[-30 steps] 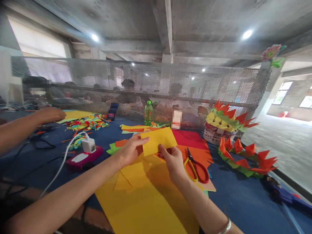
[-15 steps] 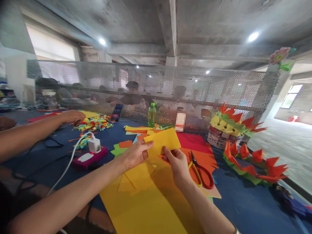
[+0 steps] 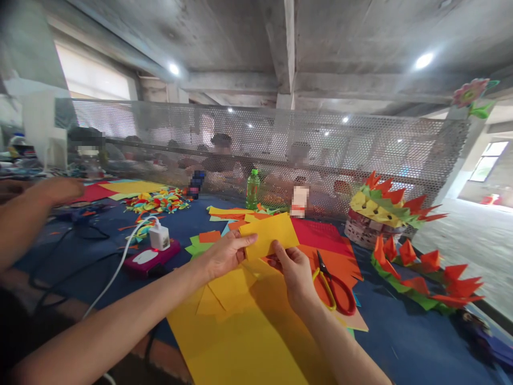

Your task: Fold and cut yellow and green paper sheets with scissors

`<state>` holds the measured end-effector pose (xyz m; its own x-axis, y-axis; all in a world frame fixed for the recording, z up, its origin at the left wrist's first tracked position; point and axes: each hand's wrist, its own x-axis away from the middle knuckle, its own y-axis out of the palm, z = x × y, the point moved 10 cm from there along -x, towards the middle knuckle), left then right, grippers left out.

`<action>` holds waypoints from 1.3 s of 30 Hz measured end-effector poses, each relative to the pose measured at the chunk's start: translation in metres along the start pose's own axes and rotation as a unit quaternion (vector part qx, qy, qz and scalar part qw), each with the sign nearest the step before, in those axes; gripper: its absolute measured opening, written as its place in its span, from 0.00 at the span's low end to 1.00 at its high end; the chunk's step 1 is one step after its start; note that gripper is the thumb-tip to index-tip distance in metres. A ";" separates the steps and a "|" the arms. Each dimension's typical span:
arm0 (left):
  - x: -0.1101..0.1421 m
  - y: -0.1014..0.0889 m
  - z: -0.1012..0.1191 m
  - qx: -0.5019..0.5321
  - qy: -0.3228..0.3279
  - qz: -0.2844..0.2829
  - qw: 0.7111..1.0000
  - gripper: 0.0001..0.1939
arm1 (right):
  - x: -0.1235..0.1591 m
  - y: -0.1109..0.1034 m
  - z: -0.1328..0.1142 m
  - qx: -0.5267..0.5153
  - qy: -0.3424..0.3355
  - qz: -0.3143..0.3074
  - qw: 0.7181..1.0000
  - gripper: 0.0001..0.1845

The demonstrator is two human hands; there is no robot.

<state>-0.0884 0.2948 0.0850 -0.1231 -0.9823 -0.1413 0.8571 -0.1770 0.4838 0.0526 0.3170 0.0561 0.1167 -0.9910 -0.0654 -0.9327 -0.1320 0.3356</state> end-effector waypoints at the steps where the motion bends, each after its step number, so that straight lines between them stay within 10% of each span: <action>1: 0.000 0.000 0.000 0.000 0.000 0.000 1.000 0.17 | 0.000 0.000 -0.001 0.001 -0.001 -0.001 1.000 0.25; 39: 0.000 0.000 -0.003 0.018 -0.018 -0.004 1.000 0.12 | 0.002 0.001 -0.001 -0.013 0.004 0.005 1.000 0.26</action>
<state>-0.0864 0.2948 0.0825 -0.1478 -0.9824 -0.1141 0.8380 -0.1857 0.5132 0.0525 0.3145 0.0572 0.1105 -0.9924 -0.0547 -0.9248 -0.1229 0.3601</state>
